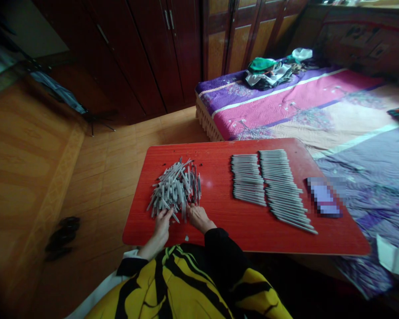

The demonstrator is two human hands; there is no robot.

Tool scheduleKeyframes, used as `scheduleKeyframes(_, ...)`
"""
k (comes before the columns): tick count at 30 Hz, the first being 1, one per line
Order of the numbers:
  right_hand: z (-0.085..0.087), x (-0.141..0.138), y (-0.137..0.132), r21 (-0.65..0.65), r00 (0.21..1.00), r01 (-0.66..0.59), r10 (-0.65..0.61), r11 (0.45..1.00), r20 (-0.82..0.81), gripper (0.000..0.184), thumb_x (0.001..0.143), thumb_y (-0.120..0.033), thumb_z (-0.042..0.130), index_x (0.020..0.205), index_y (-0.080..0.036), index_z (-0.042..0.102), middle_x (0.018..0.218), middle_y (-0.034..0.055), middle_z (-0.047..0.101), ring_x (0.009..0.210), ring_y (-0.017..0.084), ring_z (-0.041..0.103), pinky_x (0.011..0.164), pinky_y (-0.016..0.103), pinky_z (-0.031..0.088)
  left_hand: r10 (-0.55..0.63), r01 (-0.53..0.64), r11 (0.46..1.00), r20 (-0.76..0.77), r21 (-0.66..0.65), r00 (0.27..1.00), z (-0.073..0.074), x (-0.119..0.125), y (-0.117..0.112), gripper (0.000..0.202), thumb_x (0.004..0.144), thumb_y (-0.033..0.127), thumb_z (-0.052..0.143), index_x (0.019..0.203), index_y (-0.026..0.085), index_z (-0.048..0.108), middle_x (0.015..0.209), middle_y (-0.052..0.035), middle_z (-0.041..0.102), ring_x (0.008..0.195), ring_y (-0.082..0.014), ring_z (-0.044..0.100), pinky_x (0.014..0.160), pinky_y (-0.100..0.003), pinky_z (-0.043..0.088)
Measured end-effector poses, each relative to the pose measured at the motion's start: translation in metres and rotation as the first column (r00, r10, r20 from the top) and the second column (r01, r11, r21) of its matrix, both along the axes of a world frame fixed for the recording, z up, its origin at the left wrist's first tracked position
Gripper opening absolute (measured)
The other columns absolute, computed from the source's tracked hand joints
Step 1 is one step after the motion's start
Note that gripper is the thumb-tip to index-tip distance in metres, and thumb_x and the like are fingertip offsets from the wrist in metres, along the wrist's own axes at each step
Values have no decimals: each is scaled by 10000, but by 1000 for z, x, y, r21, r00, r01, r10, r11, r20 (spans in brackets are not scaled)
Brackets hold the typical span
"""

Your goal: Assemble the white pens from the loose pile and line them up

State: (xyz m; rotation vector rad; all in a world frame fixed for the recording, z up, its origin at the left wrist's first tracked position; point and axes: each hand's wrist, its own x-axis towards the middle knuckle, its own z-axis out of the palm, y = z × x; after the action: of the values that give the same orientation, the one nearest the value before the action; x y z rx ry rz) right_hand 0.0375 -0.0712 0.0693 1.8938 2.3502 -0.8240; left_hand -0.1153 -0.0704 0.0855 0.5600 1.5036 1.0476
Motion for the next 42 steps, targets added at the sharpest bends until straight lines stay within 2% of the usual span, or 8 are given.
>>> scheduleKeyframes(3, -3, 2, -1, 5, 999, -37, 37, 999, -28, 254, 806, -130, 455, 1033, -160, 565, 988, 140, 619, 800, 225, 628, 647, 274, 435, 16, -16, 1000, 51, 0, 999, 2, 2, 1, 382, 520, 379, 773, 770, 122, 642, 706, 0, 616, 567, -89, 518, 519, -200, 393)
scheduleKeyframes(6, -7, 7, -5, 25, 998, -18, 19, 1000, -60, 209, 807, -136, 468, 977, -153, 589, 1001, 148, 614, 795, 211, 622, 645, 261, 421, 26, -27, 1000, 118, 1, 993, 5, 5, 2, 352, 534, 341, 776, 763, 120, 627, 695, 1, 606, 566, -90, 533, 509, -201, 408)
scheduleKeyframes(12, -1, 14, -29, 88, 975, 164, -147, 983, -167, 148, 837, -181, 451, 884, -148, 587, 826, 78, 660, 745, 165, 621, 604, 207, 375, 52, -56, 998, 247, 10, 968, 5, 10, 5, 301, 547, 273, 781, 716, 127, 579, 716, -14, 613, 604, -104, 583, 560, -230, 469)
scheduleKeyframes(16, 5, 10, -38, 112, 939, 266, -232, 957, -254, 149, 830, -180, 449, 853, -172, 596, 795, 51, 675, 716, 141, 623, 578, 187, 350, 43, -47, 999, 293, 7, 955, 7, 16, 4, 275, 560, 227, 777, 716, 128, 573, 693, -13, 620, 583, -106, 591, 565, -241, 483)
scheduleKeyframes(25, 10, 16, -42, 124, 871, 414, -353, 902, -341, 109, 766, -171, 499, 784, -179, 607, 695, 33, 666, 641, 142, 613, 547, 194, 317, 21, -30, 999, 315, 25, 949, 13, 27, 5, 228, 612, 182, 740, 770, 132, 584, 750, -20, 642, 615, -104, 605, 562, -227, 490)
scheduleKeyframes(31, 12, 17, -42, 121, 857, 442, -379, 889, -349, 103, 744, -171, 511, 746, -177, 615, 657, 33, 655, 593, 138, 593, 519, 201, 285, -38, 23, 998, 312, 52, 949, 12, 31, 2, 244, 603, 208, 749, 768, 125, 589, 709, -12, 638, 563, -96, 591, 538, -219, 474)
scheduleKeyframes(36, 17, 15, -42, 111, 843, 459, -393, 882, -367, 112, 736, -161, 512, 735, -170, 624, 645, 35, 651, 589, 136, 587, 521, 196, 302, -77, 58, 996, 313, 68, 947, 12, 33, 1, 294, 587, 232, 758, 810, 124, 601, 737, -9, 643, 598, -93, 597, 573, -216, 471)
scheduleKeyframes(42, 29, 15, -43, 37, 730, 499, -396, 866, -558, 173, 785, -184, 499, 771, -145, 667, 667, 46, 661, 580, 132, 574, 532, 196, 350, -92, 77, 995, 311, 62, 946, 15, 34, 0, 312, 586, 251, 760, 825, 131, 599, 725, -4, 645, 581, -98, 602, 570, -224, 471)
